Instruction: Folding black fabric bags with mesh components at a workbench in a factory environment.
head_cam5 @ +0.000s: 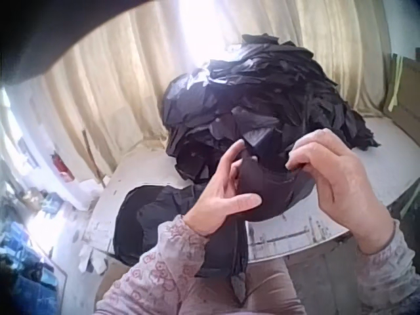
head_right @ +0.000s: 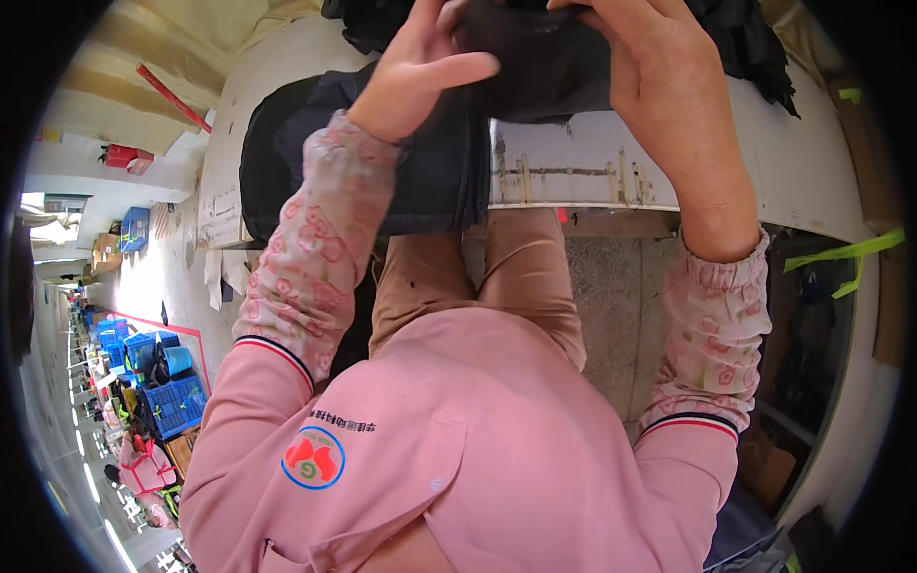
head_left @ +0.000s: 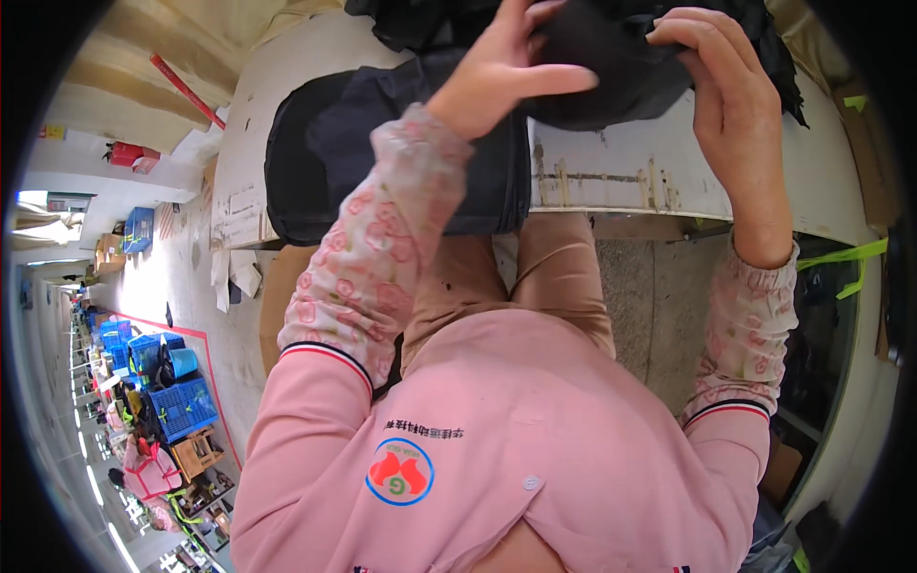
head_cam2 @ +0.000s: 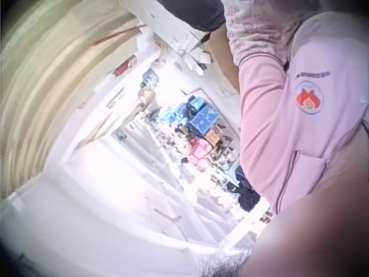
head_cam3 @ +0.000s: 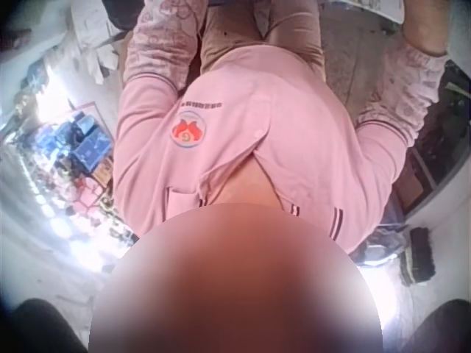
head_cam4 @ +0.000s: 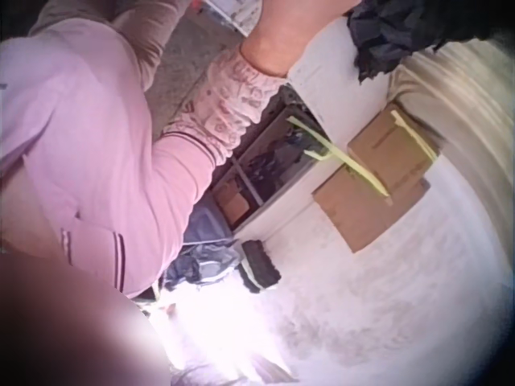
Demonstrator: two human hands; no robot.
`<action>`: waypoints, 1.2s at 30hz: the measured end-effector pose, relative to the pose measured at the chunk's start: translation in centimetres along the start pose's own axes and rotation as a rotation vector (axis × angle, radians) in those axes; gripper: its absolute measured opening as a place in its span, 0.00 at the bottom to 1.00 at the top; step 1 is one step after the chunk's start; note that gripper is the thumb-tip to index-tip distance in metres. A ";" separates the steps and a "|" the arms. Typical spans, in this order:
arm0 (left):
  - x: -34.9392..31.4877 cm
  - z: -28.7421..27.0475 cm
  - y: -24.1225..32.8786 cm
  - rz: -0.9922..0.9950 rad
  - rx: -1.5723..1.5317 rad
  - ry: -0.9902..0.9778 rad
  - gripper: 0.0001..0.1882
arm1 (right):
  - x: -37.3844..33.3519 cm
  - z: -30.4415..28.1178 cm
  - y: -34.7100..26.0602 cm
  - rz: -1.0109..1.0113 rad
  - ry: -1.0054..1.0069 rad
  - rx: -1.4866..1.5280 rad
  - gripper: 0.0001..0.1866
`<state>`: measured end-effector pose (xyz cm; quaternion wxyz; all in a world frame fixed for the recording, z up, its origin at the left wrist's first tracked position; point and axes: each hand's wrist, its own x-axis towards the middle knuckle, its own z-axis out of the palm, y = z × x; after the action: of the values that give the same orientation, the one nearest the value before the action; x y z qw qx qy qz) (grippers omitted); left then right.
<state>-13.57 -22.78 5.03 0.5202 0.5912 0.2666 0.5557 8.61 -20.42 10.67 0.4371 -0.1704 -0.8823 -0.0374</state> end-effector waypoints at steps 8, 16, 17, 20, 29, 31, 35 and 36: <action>-2.6 0.6 -1.3 -0.107 0.185 -0.163 0.39 | 1.1 2.9 0.7 0.042 0.084 0.034 0.17; -1.0 1.2 -1.8 0.190 -0.124 0.479 0.16 | -2.7 6.9 0.3 0.336 0.248 0.222 0.29; -0.7 1.2 -1.5 0.047 -0.601 0.467 0.15 | -4.0 8.0 0.0 0.397 0.157 0.254 0.29; -0.4 2.7 -1.2 0.090 -0.584 0.533 0.14 | -5.4 11.4 -1.2 0.644 0.076 0.376 0.25; -1.3 2.0 0.8 0.296 0.057 0.691 0.17 | -3.6 9.3 -1.1 0.421 0.188 0.313 0.06; -1.1 1.3 1.2 0.160 -0.034 0.760 0.19 | -3.5 8.4 -1.3 0.454 0.214 0.325 0.05; -1.9 0.8 1.3 0.170 0.145 0.383 0.24 | -2.9 6.0 1.4 0.750 0.457 0.620 0.03; -2.2 0.7 1.2 0.128 0.291 0.171 0.28 | -2.5 5.1 2.0 0.820 0.542 0.803 0.05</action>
<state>-13.75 -25.32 5.41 0.3682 0.6264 0.3492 0.5916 6.84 -18.16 5.43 0.6538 -0.3018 -0.5486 0.4249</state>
